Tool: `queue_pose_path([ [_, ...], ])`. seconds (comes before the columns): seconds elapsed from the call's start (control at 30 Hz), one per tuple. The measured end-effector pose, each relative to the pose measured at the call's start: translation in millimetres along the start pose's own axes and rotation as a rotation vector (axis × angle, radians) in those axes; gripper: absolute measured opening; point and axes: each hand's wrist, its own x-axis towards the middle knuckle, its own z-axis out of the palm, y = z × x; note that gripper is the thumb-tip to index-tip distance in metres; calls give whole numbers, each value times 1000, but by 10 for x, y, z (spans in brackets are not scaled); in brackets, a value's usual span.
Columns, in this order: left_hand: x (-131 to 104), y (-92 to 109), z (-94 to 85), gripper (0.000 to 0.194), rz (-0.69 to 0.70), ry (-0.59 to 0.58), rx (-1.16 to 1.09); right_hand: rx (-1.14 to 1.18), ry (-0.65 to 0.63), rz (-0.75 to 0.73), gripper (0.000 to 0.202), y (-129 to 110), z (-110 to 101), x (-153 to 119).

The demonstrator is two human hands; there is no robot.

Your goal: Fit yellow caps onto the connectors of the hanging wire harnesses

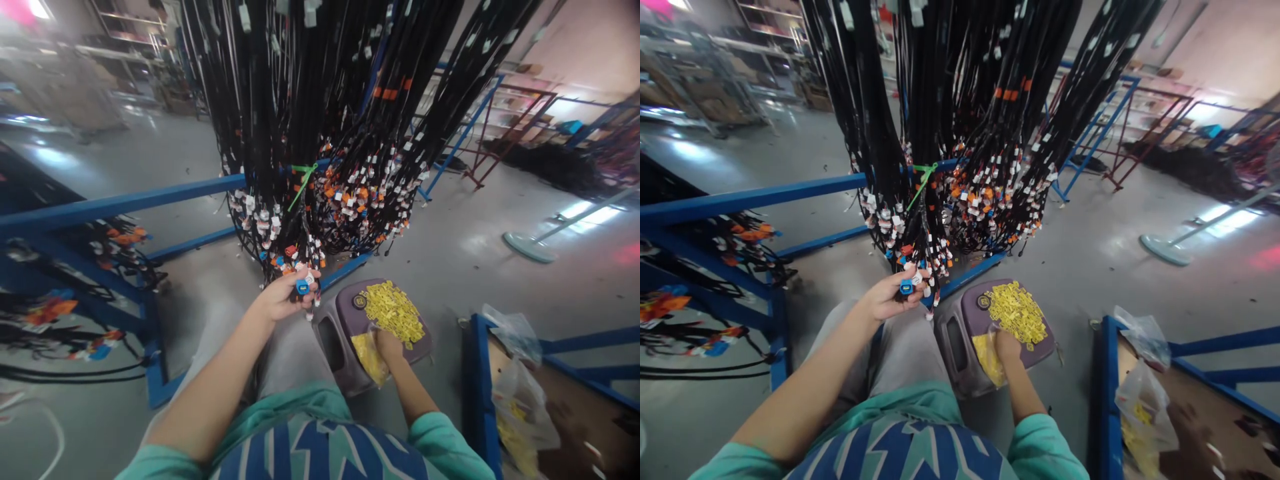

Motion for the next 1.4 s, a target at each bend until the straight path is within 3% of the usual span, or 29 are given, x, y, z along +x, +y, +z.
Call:
queue_pose_path([
  [0.17, -44, 17, 8, 13, -2, -61, -94, 66, 25, -18, 32, 25, 10, -33],
  [0.33, -23, -3, -56, 12, 10, -29, -106, 173, 85, -43, 29, 63, -42, -101],
  [0.6, 4, -25, -35, 16, 14, 14, -108, 499, 175, -146, 22, 70, -428, -271],
  [0.67, 13, -32, -5, 21, 17, 17, -107, 770, 181, -206, 24, -54, -593, -359],
  [0.77, 14, -40, 60, 26, 23, 37, -93, 1389, 133, -337, 30, -380, -912, -570],
  [0.83, 6, -38, 105, 27, 25, 47, -84, 1525, 57, -401, 31, -643, -1152, -747],
  [0.93, -6, -30, 148, 28, 24, 75, -84, 1542, 9, -530, 31, -1001, -1468, -985],
  [1.03, -9, -27, 158, 27, 39, 103, -88, 1513, 86, -657, 27, -1250, -1648, -1120],
  [1.27, -46, -13, 216, 31, 56, 153, -10, 1075, 488, -835, 20, -1512, -1722, -1219],
  [1.4, -88, 27, 267, 36, 72, 166, 18, 926, 600, -871, 24, -1577, -1710, -1225],
])
